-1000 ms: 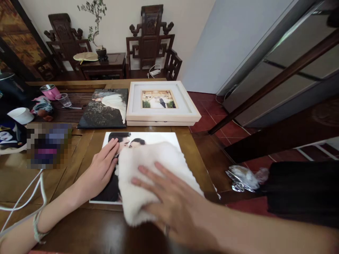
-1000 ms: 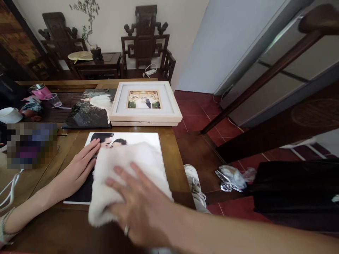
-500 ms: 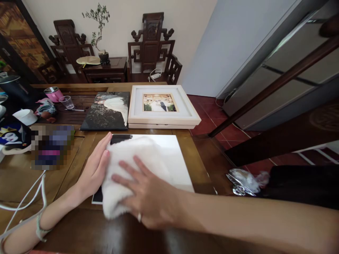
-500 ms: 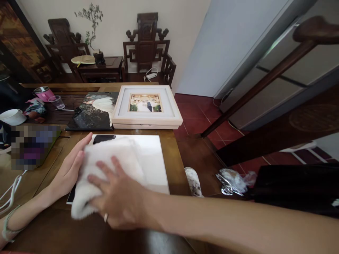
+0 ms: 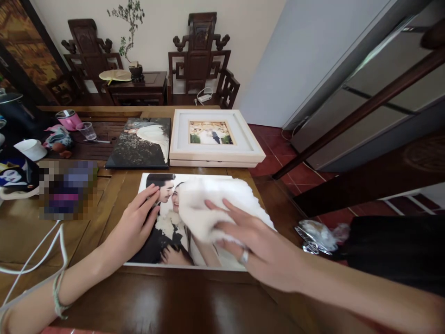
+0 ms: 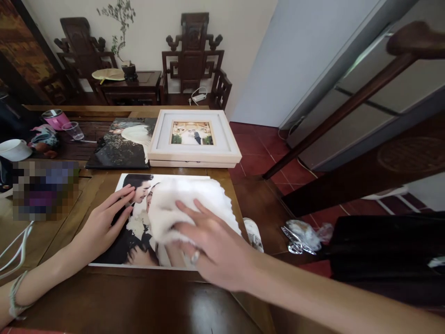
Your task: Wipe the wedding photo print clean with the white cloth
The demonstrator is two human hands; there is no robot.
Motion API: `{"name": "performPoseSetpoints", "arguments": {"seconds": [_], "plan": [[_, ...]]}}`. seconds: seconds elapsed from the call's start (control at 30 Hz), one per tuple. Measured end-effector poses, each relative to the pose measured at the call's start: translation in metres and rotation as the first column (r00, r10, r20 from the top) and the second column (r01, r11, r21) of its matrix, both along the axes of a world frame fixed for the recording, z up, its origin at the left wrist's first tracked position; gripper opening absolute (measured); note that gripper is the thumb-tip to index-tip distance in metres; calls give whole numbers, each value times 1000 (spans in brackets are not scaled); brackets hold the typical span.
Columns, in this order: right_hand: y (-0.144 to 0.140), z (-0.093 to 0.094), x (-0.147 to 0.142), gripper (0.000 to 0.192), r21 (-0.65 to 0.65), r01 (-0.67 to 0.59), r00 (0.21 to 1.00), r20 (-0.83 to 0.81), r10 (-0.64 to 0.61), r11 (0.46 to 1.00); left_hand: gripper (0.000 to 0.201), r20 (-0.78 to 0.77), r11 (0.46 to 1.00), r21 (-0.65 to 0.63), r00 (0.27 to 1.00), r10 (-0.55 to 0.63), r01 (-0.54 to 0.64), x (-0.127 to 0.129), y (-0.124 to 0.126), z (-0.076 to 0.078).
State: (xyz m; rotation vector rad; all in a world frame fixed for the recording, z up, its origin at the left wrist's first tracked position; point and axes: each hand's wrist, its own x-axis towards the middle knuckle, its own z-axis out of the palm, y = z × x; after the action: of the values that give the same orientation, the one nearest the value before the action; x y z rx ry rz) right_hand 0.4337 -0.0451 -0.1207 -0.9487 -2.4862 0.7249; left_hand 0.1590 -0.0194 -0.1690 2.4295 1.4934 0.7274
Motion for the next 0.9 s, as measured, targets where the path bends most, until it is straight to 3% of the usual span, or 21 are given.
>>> {"name": "performPoseSetpoints", "arguments": {"seconds": [0.13,0.23,0.33,0.47,0.6,0.77,0.83,0.9], "plan": [[42,10,-31,31,-246,163,961,-179,-210,955,39,42,999,40,999,-24,22,1,0,2],[69,13,-62,30,-393,75,929,-307,-208,916,37,39,999,42,999,-33,31,1,0,3],[83,16,-84,32,-454,-19,939,-314,-140,891,36,18,999,36,999,-36,35,0,0,4],[84,17,-77,31,-382,13,960,-253,-118,924,38,13,999,15,1000,-28,28,0,0,5],[76,12,-27,35,-229,133,968,-179,-176,964,43,18,999,-23,1000,-24,24,1,-2,6],[59,-4,32,38,-33,283,959,15,-282,959,44,21,999,-53,1000,-3,4,3,-3,9],[43,-14,40,30,99,224,971,59,-230,970,45,23,999,-55,1000,5,-3,4,-3,10],[20,-23,38,24,236,72,994,63,-89,969,46,19,999,-46,1000,10,-10,5,-3,10]]}}
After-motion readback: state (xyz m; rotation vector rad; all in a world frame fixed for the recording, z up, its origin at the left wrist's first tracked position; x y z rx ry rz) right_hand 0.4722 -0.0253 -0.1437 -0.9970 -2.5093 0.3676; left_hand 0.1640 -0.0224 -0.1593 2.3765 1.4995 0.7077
